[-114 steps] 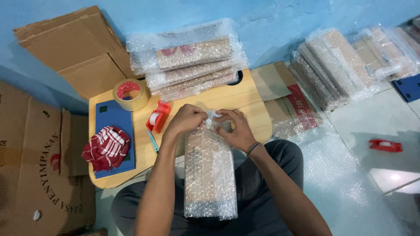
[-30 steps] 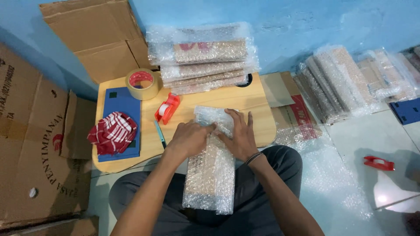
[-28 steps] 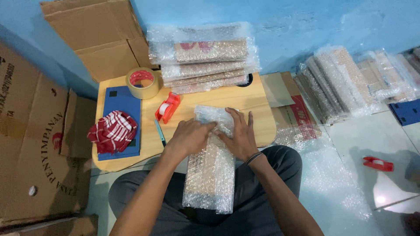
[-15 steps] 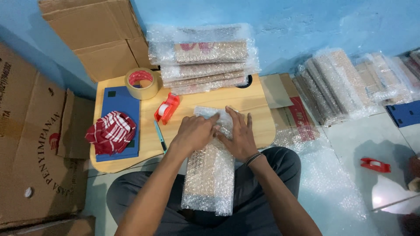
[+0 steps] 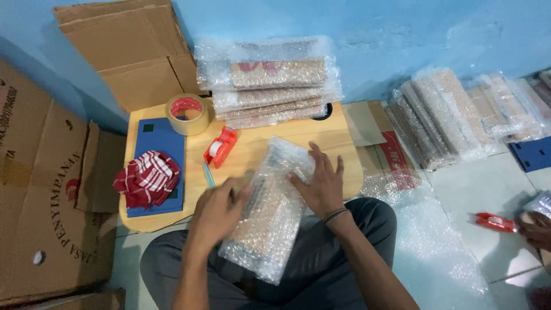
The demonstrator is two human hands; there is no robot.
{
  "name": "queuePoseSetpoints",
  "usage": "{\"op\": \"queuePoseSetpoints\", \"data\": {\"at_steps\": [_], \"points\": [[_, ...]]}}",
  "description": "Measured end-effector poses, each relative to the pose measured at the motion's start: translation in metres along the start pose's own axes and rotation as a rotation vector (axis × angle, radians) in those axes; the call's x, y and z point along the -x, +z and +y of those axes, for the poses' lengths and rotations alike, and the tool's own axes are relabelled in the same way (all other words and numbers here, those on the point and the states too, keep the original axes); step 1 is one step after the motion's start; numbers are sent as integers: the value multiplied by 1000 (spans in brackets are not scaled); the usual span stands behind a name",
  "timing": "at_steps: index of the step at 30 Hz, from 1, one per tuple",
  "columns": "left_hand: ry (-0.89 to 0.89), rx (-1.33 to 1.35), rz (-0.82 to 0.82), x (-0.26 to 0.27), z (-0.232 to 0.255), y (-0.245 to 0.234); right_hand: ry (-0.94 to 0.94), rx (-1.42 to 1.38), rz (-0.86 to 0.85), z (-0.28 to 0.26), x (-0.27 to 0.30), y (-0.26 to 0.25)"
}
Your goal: Wrapping rectangular items in bubble wrap and securing them with adhesive tape for shipping.
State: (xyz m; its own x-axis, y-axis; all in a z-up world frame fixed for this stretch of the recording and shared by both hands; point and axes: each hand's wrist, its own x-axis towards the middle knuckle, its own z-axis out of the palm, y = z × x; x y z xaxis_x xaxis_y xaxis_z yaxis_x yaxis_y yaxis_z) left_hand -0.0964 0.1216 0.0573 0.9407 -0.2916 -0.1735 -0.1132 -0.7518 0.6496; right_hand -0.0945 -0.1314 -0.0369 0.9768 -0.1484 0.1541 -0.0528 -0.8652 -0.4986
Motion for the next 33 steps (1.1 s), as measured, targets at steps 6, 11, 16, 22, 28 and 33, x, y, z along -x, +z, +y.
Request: {"op": "queuePoseSetpoints", "data": {"at_steps": [6, 11, 16, 22, 28, 33], "points": [[-266, 191, 349, 94, -68, 66, -30, 56, 197, 5, 2, -11], [-354, 844, 275, 123, -199, 190, -60, 101, 249, 14, 6, -16], [-523, 1207, -176, 103, -103, 164, 67, -81, 133, 26, 16, -33], [-518, 1177, 190, 74, -50, 144, 7, -314, 89, 45, 36, -63], [-522, 1238, 304, 57, -7, 102, 47, -319, 84, 54, 56, -73], [-477, 1348, 425, 42, -9, 99, 45, -418, 169, 63, 82, -69]]}}
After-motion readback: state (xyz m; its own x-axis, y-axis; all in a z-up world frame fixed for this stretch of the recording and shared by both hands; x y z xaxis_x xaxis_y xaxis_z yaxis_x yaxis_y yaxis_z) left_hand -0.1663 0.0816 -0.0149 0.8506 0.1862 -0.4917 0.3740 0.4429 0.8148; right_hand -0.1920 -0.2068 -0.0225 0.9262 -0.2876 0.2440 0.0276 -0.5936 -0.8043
